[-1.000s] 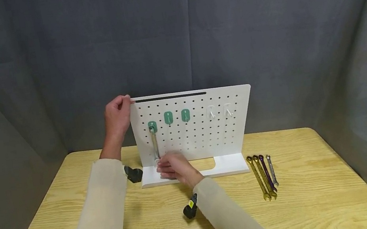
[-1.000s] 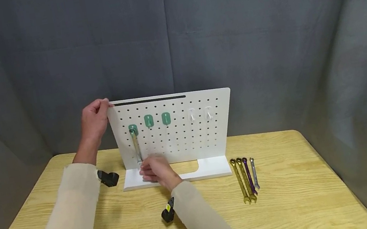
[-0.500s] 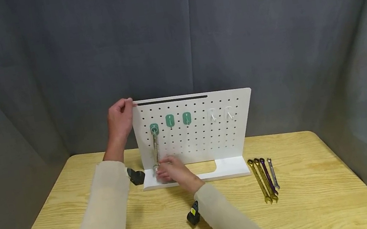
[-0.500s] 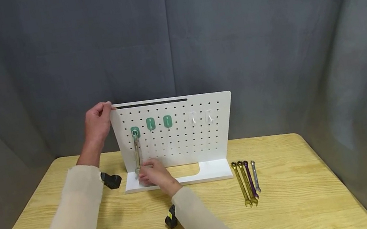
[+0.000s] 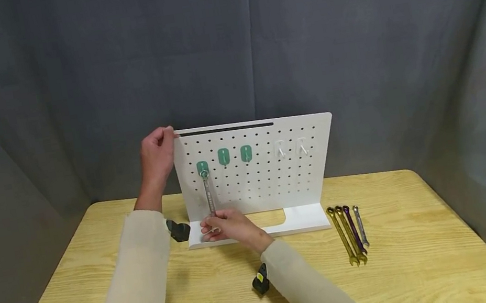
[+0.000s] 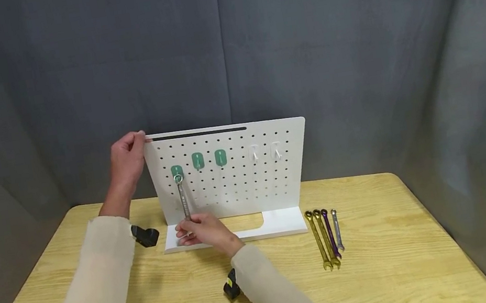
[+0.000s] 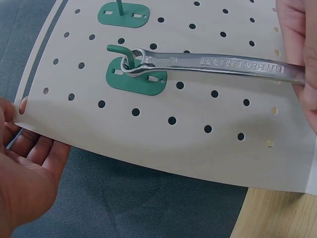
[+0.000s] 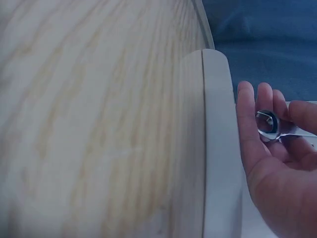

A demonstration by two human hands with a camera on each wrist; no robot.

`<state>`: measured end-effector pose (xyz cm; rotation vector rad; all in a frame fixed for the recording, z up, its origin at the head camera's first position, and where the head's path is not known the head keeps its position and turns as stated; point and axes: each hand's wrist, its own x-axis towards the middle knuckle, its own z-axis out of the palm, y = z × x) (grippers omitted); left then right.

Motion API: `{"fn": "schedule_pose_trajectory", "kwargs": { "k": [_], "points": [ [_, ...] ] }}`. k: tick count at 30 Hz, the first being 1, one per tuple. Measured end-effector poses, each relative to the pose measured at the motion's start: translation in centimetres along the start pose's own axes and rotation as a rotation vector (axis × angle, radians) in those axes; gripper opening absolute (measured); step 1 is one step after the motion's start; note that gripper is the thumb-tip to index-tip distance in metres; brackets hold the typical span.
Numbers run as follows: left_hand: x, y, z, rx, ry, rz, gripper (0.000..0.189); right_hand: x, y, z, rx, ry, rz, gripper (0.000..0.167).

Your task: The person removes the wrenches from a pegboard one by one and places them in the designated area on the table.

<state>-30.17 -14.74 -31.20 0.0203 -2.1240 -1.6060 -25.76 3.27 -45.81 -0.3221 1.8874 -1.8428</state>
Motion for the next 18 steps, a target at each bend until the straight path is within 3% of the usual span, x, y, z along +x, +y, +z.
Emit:
{"fn": "schedule_pose_trajectory", "kwargs": {
  "k": [18],
  "points": [
    [0.1,0.1,0.0,-0.004,0.008,-0.024,0.044,-2.0,-0.8,0.5,0.053,-0.097,-0.033,0.033]
  ]
}}
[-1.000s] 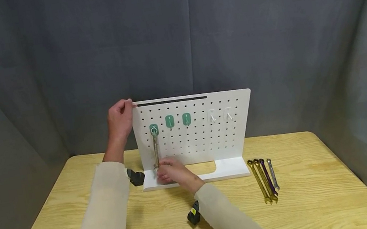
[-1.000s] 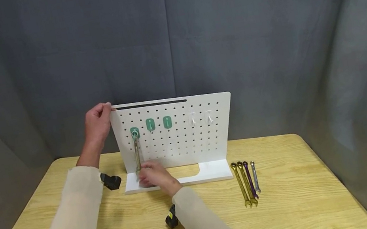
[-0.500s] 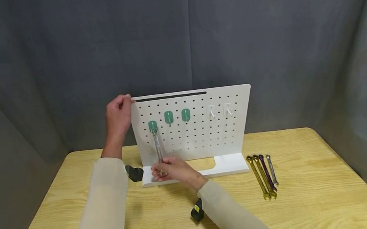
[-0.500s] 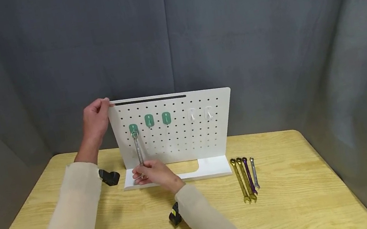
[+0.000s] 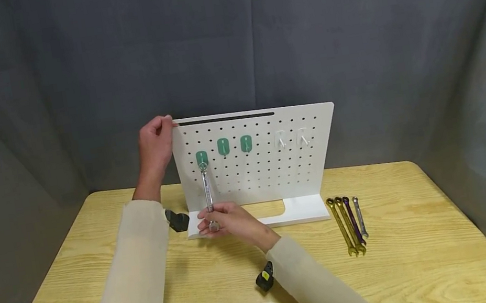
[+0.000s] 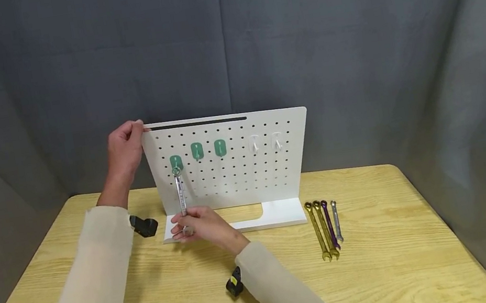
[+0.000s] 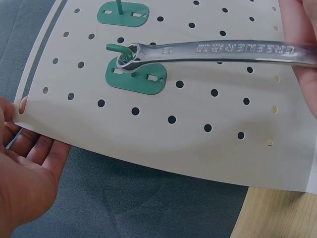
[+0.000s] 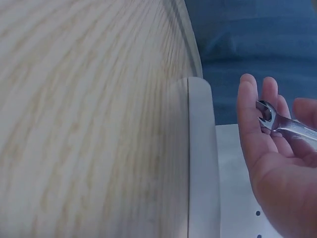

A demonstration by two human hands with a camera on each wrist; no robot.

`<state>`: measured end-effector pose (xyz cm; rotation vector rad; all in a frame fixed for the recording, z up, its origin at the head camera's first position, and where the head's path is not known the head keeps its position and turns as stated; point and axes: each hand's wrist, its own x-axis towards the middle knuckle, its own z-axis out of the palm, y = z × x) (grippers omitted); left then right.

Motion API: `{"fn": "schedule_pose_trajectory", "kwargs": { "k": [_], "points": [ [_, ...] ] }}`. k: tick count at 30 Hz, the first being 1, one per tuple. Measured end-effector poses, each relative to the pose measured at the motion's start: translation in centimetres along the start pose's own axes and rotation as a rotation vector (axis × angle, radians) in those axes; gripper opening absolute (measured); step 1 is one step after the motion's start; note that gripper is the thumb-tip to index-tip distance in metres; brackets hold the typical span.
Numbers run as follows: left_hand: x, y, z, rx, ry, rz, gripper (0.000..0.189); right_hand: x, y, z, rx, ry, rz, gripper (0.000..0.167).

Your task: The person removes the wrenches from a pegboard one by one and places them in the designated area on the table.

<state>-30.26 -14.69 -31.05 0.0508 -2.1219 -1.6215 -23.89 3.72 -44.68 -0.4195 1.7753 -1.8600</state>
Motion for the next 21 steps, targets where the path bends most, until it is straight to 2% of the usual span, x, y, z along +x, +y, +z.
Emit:
{"fn": "schedule_pose_trajectory", "kwargs": {
  "k": [7,16,21],
  "points": [
    [-0.1,0.2,-0.2,-0.012,0.0,-0.005,0.045,-0.8,-0.8,-0.1,-0.057,-0.068,-0.023,0.033],
    [-0.1,0.1,-0.2,-0.005,-0.002,0.002,0.045,-1.8,-1.4,0.1,0.108,-0.155,-0.011,0.038],
    [0.0,0.1,-0.1,-0.005,0.0,0.009,0.045,-2.5,-2.2,0.4,0.164,-0.185,-0.014,0.035]
  ]
}}
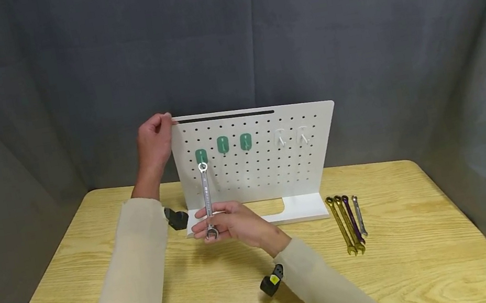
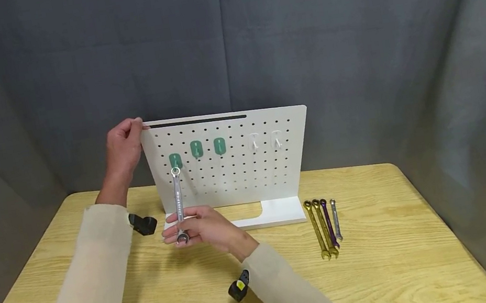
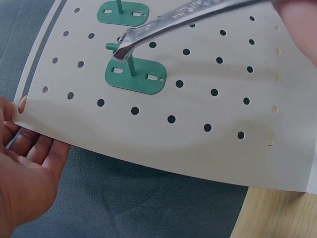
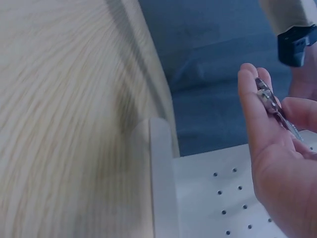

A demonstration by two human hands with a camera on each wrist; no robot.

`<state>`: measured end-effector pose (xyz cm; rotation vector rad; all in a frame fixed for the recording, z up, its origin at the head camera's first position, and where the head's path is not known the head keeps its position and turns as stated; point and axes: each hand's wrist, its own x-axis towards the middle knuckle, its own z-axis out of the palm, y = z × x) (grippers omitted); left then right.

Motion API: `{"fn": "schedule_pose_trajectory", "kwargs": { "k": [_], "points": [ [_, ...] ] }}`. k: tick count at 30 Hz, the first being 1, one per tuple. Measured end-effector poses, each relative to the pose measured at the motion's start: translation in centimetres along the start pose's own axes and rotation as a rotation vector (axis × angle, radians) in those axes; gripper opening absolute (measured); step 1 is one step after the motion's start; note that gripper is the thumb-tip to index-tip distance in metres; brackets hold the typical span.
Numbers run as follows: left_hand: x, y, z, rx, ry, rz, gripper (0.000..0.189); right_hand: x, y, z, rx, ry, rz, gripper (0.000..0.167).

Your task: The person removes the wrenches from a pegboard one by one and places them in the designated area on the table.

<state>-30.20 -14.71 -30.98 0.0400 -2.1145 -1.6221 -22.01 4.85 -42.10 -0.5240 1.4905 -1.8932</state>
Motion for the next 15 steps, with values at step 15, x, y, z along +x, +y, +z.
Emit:
{"fn": "schedule_pose_trajectory", "kwargs": {
  "k": [15],
  "points": [
    [-0.1,0.0,0.0,-0.015,-0.006,-0.014,0.045,-0.6,-1.6,0.9,0.049,-0.037,-0.065,0.034]
  ]
}}
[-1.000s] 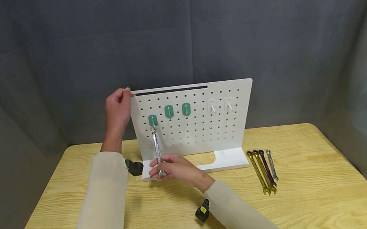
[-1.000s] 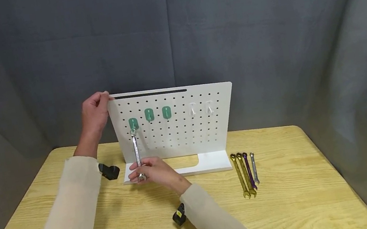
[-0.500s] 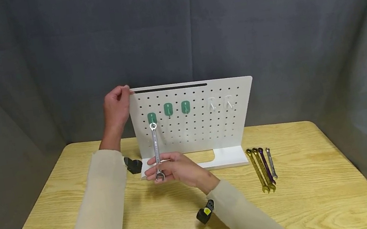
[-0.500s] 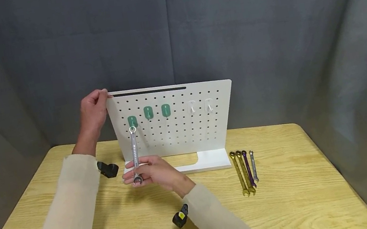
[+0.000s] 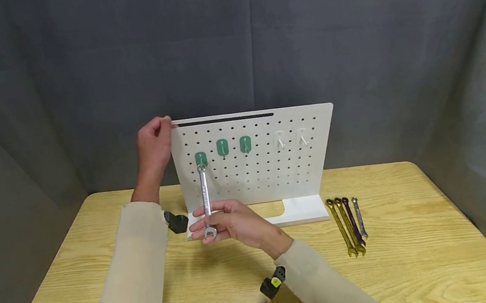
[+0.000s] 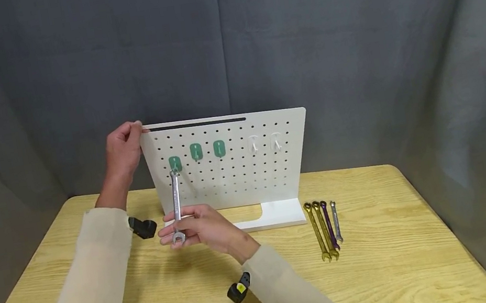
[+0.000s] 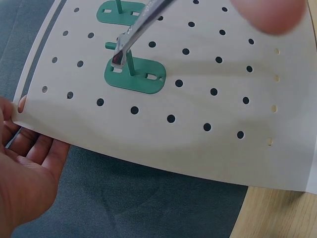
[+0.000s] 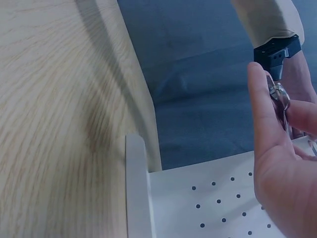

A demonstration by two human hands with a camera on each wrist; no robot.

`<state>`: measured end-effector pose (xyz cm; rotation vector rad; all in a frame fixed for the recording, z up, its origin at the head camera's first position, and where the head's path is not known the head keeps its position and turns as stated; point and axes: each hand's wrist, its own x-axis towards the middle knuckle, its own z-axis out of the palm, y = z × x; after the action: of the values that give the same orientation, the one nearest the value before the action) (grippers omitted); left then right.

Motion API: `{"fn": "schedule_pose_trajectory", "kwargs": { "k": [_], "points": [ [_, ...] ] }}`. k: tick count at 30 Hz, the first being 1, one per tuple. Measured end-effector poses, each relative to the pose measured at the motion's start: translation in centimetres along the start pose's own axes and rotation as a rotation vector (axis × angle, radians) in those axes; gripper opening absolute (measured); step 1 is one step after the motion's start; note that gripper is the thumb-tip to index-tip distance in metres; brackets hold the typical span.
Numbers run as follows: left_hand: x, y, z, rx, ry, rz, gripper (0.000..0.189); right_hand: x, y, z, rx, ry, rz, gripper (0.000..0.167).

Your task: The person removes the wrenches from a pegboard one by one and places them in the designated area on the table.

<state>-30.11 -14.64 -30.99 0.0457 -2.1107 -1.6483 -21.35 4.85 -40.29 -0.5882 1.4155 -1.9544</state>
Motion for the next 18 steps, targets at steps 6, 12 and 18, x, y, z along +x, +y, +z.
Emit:
{"fn": "schedule_pose_trajectory", "kwargs": {
  "k": [6,12,18],
  "points": [
    [-0.2,-0.2,0.0,0.004,-0.004,-0.008,0.045,-0.1,-0.3,0.1,-0.011,-0.021,-0.019,0.035],
    [-0.1,-0.4,0.0,0.021,-0.003,0.017,0.047,-0.2,-0.7,0.1,-0.028,-0.029,-0.036,0.035],
    [0.0,-0.3,-0.1,0.017,-0.005,0.033,0.047,-0.5,-1.4,0.3,-0.056,-0.027,-0.041,0.037]
  ]
}}
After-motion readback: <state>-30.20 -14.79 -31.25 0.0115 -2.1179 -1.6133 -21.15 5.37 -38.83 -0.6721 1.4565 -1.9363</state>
